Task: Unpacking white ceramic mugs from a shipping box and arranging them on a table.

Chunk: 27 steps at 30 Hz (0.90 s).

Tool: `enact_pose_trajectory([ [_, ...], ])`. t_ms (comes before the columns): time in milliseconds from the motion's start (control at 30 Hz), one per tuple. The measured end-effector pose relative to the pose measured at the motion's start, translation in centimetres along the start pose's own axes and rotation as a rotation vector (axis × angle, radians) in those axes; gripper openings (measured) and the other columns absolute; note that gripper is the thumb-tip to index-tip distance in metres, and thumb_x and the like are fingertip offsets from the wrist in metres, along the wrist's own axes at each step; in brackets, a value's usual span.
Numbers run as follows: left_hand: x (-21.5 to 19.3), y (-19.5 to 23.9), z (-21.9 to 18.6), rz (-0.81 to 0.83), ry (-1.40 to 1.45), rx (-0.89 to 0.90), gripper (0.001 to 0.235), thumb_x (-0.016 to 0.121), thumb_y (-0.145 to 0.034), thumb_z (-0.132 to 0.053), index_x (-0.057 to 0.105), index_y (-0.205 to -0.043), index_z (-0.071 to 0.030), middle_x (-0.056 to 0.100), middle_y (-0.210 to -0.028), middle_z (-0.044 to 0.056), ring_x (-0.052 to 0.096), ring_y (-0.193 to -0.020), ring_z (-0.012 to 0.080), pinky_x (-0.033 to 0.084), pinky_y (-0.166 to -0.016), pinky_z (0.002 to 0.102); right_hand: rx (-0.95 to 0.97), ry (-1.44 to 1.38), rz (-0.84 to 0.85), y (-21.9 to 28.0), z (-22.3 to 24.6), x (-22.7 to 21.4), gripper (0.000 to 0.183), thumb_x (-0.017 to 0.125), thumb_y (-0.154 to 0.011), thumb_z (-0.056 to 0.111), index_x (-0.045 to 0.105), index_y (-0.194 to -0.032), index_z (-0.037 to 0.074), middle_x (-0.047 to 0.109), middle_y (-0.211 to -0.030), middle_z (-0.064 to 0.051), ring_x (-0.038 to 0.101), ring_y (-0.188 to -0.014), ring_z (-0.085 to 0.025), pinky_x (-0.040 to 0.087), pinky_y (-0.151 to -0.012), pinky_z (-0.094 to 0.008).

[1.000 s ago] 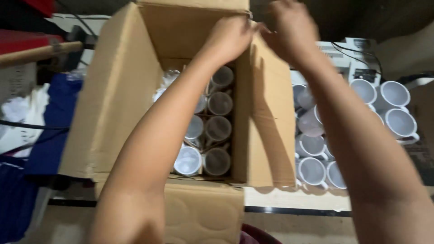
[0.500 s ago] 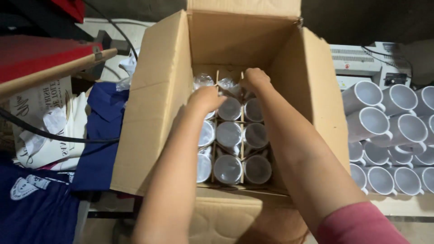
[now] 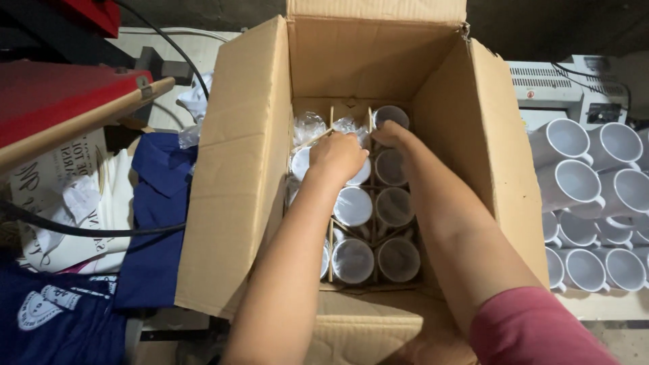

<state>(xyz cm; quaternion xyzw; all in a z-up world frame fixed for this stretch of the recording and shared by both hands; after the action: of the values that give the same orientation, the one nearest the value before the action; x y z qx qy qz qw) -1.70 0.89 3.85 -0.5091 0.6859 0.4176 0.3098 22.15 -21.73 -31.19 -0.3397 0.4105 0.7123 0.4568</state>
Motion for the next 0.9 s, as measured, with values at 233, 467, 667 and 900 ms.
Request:
enact_pose_trajectory([
  [233, 0.1, -0.4, 0.2, -0.023, -0.015, -0.015, 0.044, 0.065, -0.093, -0.043, 0.072, -0.120, -0.009, 0.069, -0.125, 0.017, 0.063, -0.119, 0.0385, 0.052, -0.098, 0.050, 0.018, 0.006, -0.038, -2.3, -2.8, 3.7, 0.026, 0.065, -0.082, 0.017, 0.078, -0.094, -0.001, 0.076, -0.092, -0.026, 0.074, -0.082, -0.033, 0.056, -0.074, -0.049],
  [467, 0.8, -2.6, 0.6, -0.125, 0.115, 0.018, 0.045, 0.062, -0.095, -0.044, 0.070, -0.121, -0.008, 0.069, -0.123, 0.020, 0.065, -0.116, 0.0389, 0.052, -0.098, 0.050, -0.055, 0.206, -0.206, 1.8, 4.3, -7.8, 0.030, 0.077, -0.077, 0.026, 0.076, -0.089, -0.001, 0.072, -0.090, -0.028, 0.073, -0.084, -0.038, 0.058, -0.075, -0.048],
  [667, 1.1, -6.4, 3.5, -0.388, 0.539, 0.014, 0.060, 0.063, -0.092, -0.053, 0.065, -0.127, -0.005, 0.069, -0.124, 0.022, 0.066, -0.117, 0.0370, 0.052, -0.099, 0.045, -0.249, 0.243, -0.041, 12.3, 14.3, -20.8, 0.026, 0.077, -0.087, 0.025, 0.077, -0.108, 0.009, 0.075, -0.092, -0.012, 0.071, -0.081, -0.027, 0.057, -0.068, -0.041],
  [900, -0.3, -3.0, 0.0, 0.311, 1.888, 0.007, 0.095, 0.045, -0.079, -0.083, 0.052, -0.145, -0.015, 0.062, -0.138, 0.013, 0.061, -0.124, 0.0334, 0.049, -0.099, 0.059, -0.370, -0.360, -0.031, 29.1, 29.8, -30.1, 0.034, 0.072, -0.096, 0.030, 0.076, -0.112, 0.000, 0.076, -0.094, -0.008, 0.066, -0.086, -0.015, 0.054, -0.077, -0.033],
])
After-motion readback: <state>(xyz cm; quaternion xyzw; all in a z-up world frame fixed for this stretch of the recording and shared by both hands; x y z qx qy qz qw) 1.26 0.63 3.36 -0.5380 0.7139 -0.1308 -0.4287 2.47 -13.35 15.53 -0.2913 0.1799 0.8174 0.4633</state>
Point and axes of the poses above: each hand's wrist, its own y-axis away from the middle knuckle, its own x-axis out of the palm, z = x × y, the point moved 7 cm from there along -y, towards the middle knuckle
